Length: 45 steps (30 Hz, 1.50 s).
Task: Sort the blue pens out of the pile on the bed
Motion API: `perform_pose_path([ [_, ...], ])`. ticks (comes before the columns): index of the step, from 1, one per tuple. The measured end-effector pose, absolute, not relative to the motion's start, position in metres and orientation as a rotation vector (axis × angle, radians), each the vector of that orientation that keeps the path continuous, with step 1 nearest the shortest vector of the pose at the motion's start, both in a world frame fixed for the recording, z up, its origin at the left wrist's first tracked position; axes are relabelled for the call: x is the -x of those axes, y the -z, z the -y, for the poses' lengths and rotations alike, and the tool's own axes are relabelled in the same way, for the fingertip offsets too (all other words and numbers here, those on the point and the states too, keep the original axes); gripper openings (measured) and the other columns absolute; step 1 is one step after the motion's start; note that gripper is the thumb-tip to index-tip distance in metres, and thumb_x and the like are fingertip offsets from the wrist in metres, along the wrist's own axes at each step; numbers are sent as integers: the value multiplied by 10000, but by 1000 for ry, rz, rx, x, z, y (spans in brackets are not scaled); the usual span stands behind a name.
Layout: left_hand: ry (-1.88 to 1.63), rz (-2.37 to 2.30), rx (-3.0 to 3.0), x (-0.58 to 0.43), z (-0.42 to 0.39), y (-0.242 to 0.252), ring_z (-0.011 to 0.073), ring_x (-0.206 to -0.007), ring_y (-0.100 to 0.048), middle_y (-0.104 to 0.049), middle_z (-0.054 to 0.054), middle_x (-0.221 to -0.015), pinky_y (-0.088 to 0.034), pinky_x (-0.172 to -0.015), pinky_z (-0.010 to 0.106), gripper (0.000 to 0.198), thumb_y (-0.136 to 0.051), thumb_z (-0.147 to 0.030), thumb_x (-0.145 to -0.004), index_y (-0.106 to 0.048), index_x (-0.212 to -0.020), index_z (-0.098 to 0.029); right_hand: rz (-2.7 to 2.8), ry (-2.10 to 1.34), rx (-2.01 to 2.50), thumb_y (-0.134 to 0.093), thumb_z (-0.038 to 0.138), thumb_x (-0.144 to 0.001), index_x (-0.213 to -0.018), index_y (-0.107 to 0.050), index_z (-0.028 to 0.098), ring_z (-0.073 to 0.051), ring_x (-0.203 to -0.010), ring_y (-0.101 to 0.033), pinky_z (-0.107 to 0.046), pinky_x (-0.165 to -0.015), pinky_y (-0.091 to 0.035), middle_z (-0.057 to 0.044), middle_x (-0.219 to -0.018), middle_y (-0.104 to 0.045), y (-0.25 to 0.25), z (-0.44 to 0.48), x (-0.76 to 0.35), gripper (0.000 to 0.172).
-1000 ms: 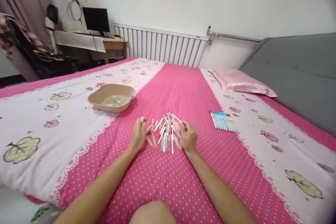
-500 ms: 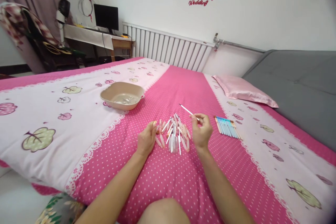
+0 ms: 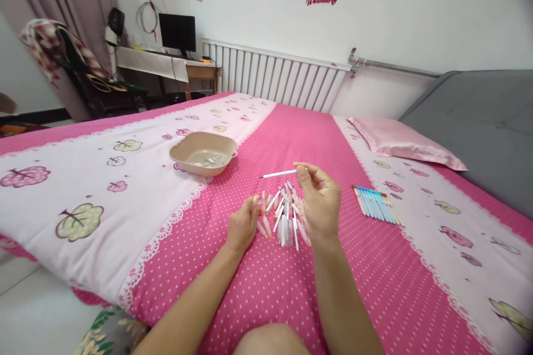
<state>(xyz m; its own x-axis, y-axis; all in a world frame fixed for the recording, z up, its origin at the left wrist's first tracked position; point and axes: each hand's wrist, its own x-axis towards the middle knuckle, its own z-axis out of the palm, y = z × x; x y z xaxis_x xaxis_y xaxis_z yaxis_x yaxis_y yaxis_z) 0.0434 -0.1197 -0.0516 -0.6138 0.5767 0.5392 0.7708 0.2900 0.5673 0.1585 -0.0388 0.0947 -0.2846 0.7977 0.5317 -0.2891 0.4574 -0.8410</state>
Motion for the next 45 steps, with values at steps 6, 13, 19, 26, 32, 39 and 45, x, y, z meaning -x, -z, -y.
perform_pose_path([
  [6,1228,2260,1289,-46,123,47,130,-615,-601,-661,22,-743,-412,-600,227,313,-331,-367,-908,-550,-1057,-200,1633,-1155,432,-592,386,-777,-856,-675,179,-146,-752,-620,-292,-705,-498,-39,-815,-675,-89,43,-166,237],
  [13,1210,2192,1337,-48,125,43,145,-640,-610,-665,32,-738,-424,-615,239,287,-348,-337,-906,-551,-1050,-195,1626,-1151,430,-600,363,-777,-875,-684,185,-139,-712,-622,-279,-667,-504,-36,-805,-685,-89,45,-167,220],
  [19,1188,2176,1355,-46,124,46,149,-658,-618,-674,38,-767,-432,-624,245,281,-347,-332,-908,-541,-1060,-197,1642,-1164,441,-585,380,-782,-894,-681,175,-140,-701,-621,-277,-652,-502,-46,-824,-685,-84,42,-164,252],
  [26,1192,2185,1365,-48,124,44,139,-657,-619,-680,42,-789,-444,-633,243,289,-340,-336,-909,-538,-1062,-192,1732,-1141,458,-572,376,-789,-896,-689,170,-143,-700,-620,-273,-661,-494,-49,-813,-694,-80,43,-159,260],
  [32,1202,2189,1375,-49,126,42,126,-626,-612,-682,36,-807,-446,-627,237,284,-337,-329,-908,-535,-1068,-202,1808,-1083,470,-547,364,-803,-980,-678,183,-140,-700,-610,-274,-670,-486,-50,-853,-700,-75,43,-153,285],
  [39,1174,2179,1419,-49,126,41,151,-687,-630,-681,45,-795,-441,-635,245,298,-333,-343,-905,-533,-1068,-194,1834,-1007,465,-531,314,-816,-1042,-652,188,-123,-648,-590,-263,-650,-481,-24,-784,-679,-73,45,-152,285],
  [45,1177,2201,1356,-48,124,45,140,-605,-602,-653,32,-692,-424,-600,234,333,-312,-368,-907,-539,-1064,-182,2072,-928,422,-523,251,-815,-989,-679,257,-151,-709,-644,-300,-707,-506,-11,-852,-711,-63,46,-145,234],
])
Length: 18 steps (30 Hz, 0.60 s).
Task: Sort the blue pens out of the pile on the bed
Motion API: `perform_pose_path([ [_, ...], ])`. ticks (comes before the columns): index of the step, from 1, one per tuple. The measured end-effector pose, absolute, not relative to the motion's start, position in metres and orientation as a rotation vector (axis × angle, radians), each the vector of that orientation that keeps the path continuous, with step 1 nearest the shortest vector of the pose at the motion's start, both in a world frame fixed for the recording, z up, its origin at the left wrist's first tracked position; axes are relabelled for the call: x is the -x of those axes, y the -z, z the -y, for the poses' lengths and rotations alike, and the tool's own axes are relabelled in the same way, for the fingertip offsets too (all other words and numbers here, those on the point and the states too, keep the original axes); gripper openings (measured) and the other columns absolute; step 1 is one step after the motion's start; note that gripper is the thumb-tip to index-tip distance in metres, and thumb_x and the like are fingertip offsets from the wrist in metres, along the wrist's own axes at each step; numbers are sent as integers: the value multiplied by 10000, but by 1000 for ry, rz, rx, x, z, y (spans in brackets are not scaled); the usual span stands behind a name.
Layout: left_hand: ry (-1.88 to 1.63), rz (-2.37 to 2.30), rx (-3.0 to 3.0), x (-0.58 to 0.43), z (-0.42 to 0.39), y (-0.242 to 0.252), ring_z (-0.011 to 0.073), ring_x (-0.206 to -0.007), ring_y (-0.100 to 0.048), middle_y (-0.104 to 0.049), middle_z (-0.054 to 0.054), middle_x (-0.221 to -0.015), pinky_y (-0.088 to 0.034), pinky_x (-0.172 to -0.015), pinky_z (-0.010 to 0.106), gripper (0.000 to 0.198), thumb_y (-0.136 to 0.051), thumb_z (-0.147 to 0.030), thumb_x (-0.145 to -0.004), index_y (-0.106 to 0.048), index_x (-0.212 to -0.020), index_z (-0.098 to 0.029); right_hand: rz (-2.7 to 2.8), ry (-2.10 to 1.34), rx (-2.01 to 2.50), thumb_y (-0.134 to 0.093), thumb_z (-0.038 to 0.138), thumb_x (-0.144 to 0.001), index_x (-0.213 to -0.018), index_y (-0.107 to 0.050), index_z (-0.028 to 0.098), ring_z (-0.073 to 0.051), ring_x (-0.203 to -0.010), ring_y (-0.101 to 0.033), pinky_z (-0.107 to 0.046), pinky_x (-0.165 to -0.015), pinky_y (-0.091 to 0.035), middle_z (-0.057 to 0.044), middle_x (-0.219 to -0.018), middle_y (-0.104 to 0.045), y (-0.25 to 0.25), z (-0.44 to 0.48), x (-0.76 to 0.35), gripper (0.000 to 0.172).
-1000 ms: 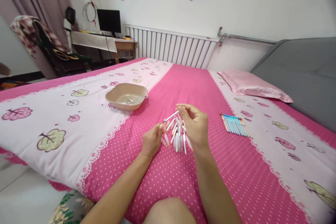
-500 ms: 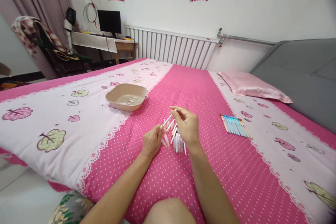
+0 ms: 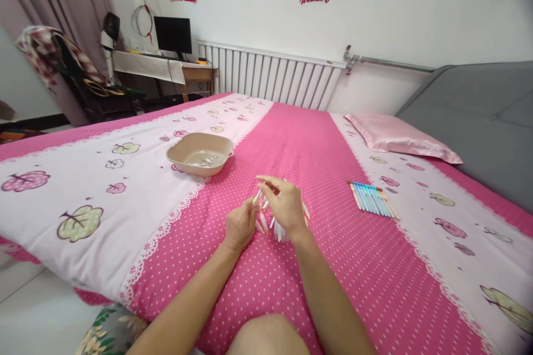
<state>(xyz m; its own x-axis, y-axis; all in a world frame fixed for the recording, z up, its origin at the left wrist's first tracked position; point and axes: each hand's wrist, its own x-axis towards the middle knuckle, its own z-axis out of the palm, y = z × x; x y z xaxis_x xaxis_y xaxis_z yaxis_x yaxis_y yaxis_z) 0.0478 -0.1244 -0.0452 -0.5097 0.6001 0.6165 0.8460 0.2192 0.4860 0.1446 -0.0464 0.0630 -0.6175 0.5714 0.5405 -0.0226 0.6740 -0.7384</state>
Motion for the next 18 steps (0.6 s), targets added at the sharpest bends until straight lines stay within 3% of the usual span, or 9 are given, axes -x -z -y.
perform_pose_path([
  [4,1205,2225,1275,-48,124,46,143,-548,-578,-636,38,-655,-400,-560,238,368,-296,-397,-903,-546,-1039,-163,2307,-927,297,-531,184,-795,-1057,-646,307,-180,-847,-650,-341,-779,-506,-2,-970,-700,-58,48,-141,312],
  [9,1288,2261,1249,-51,124,40,136,-547,-583,-657,36,-721,-400,-559,238,362,-282,-386,-911,-519,-1068,-163,2163,-1012,380,-488,202,-818,-1230,-515,299,-157,-868,-644,-317,-753,-514,-22,-1010,-682,-64,28,-153,424],
  [13,1360,2309,1183,-52,126,36,123,-518,-562,-620,-1,-657,-378,-538,229,351,-253,-369,-921,-502,-1076,-176,2039,-864,676,-526,170,-772,-1066,-636,210,-179,-842,-654,-346,-785,-500,-57,-915,-704,-57,-8,-170,317],
  [18,1411,2350,1165,-50,126,37,121,-504,-538,-567,-23,-597,-369,-536,227,321,-257,-370,-915,-496,-1010,-178,2263,-711,966,-539,141,-751,-887,-698,219,-205,-817,-654,-349,-741,-485,-49,-877,-713,-35,-35,-176,224],
])
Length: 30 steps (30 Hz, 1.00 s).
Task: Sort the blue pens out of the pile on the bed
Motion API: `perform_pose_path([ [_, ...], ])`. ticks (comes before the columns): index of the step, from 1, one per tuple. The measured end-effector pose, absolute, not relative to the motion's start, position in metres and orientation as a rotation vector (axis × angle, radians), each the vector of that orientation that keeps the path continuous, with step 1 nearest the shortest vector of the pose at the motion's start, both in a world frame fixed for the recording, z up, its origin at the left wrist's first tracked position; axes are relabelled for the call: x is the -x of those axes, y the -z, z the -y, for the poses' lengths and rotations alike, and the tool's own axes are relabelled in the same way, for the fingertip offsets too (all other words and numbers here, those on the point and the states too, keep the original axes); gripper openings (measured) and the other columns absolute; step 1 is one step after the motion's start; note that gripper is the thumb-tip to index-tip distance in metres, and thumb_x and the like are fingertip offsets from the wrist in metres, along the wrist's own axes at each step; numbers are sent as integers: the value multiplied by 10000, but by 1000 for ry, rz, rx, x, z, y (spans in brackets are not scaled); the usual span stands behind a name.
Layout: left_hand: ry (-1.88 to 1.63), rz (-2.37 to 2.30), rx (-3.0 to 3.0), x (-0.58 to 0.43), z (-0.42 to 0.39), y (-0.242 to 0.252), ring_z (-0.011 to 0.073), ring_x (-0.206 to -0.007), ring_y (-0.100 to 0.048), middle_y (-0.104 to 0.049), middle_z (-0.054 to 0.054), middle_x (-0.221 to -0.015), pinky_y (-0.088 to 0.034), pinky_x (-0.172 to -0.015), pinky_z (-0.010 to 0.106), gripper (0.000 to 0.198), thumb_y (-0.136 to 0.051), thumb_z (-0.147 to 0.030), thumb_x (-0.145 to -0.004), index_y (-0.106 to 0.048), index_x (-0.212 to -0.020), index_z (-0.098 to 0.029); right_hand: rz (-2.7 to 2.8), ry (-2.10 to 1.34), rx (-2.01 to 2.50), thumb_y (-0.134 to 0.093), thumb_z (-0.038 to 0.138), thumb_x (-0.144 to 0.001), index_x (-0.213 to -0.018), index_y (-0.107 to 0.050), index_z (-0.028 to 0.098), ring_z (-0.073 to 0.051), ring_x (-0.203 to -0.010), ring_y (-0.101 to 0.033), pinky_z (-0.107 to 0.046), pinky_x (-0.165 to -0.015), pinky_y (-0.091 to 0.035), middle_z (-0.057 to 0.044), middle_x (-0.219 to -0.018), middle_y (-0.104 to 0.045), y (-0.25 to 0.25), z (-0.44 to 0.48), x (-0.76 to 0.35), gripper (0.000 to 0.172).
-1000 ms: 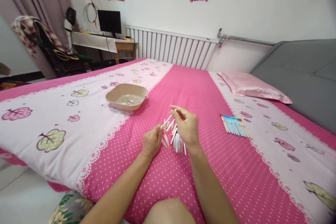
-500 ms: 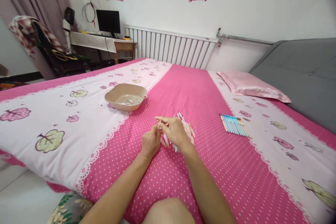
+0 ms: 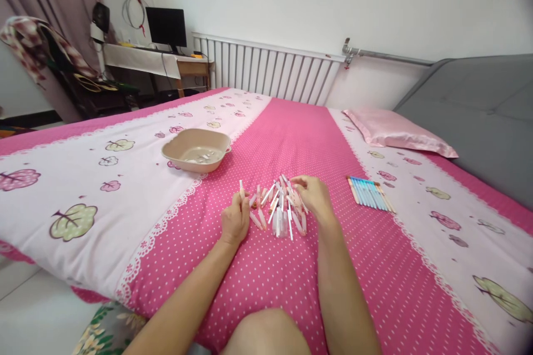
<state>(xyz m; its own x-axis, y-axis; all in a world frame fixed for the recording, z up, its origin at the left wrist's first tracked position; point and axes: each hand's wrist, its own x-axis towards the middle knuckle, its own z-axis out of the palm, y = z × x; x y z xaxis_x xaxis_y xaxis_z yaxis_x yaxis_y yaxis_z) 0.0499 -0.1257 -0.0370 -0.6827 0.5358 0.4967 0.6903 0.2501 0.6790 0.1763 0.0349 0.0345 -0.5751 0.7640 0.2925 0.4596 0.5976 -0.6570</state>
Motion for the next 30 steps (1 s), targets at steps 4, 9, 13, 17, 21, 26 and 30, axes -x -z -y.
perform_pose_path([
  [4,1427,2371,1163,-48,125,39,125,-491,-509,-520,-25,-576,-352,-521,229,300,-257,-381,-908,-478,-887,-179,2481,-719,956,-577,138,-727,-784,-716,254,-188,-755,-651,-296,-676,-467,-16,-795,-715,-21,-28,-164,190],
  [9,1433,2403,1148,-48,124,38,130,-472,-486,-492,-29,-554,-327,-503,230,293,-257,-392,-900,-456,-838,-186,2694,-743,849,-556,45,-678,-704,-723,252,-162,-765,-636,-243,-669,-426,-14,-776,-708,-11,-13,-149,267],
  [13,1437,2417,1155,-49,125,36,132,-480,-494,-512,-24,-565,-329,-511,230,295,-256,-393,-897,-460,-848,-186,2810,-755,837,-568,103,-680,-706,-717,217,-155,-819,-617,-222,-678,-393,-19,-852,-693,-10,-7,-147,190],
  [17,1430,2424,1150,-49,125,35,135,-482,-495,-515,-23,-564,-326,-519,234,303,-255,-399,-893,-467,-852,-187,2819,-729,969,-557,237,-711,-798,-685,188,-165,-799,-593,-231,-643,-371,-35,-890,-663,-11,-1,-147,162],
  [21,1422,2428,1147,-49,124,36,137,-484,-494,-514,-21,-566,-323,-518,235,313,-253,-406,-893,-471,-861,-183,2823,-688,1028,-533,264,-723,-858,-640,182,-163,-752,-566,-239,-618,-346,-40,-886,-638,-10,0,-147,190],
  [26,1416,2433,1154,-49,124,37,133,-482,-490,-506,-24,-563,-321,-513,230,311,-252,-402,-897,-471,-879,-181,2857,-656,968,-490,237,-745,-854,-625,189,-154,-757,-555,-238,-622,-331,-30,-907,-624,-10,0,-148,180],
  [30,1412,2435,1151,-49,124,38,135,-487,-490,-503,-22,-567,-319,-514,231,309,-250,-401,-897,-468,-885,-183,2884,-613,899,-509,241,-746,-877,-638,194,-160,-840,-555,-236,-671,-339,-33,-1000,-610,-12,0,-149,190],
])
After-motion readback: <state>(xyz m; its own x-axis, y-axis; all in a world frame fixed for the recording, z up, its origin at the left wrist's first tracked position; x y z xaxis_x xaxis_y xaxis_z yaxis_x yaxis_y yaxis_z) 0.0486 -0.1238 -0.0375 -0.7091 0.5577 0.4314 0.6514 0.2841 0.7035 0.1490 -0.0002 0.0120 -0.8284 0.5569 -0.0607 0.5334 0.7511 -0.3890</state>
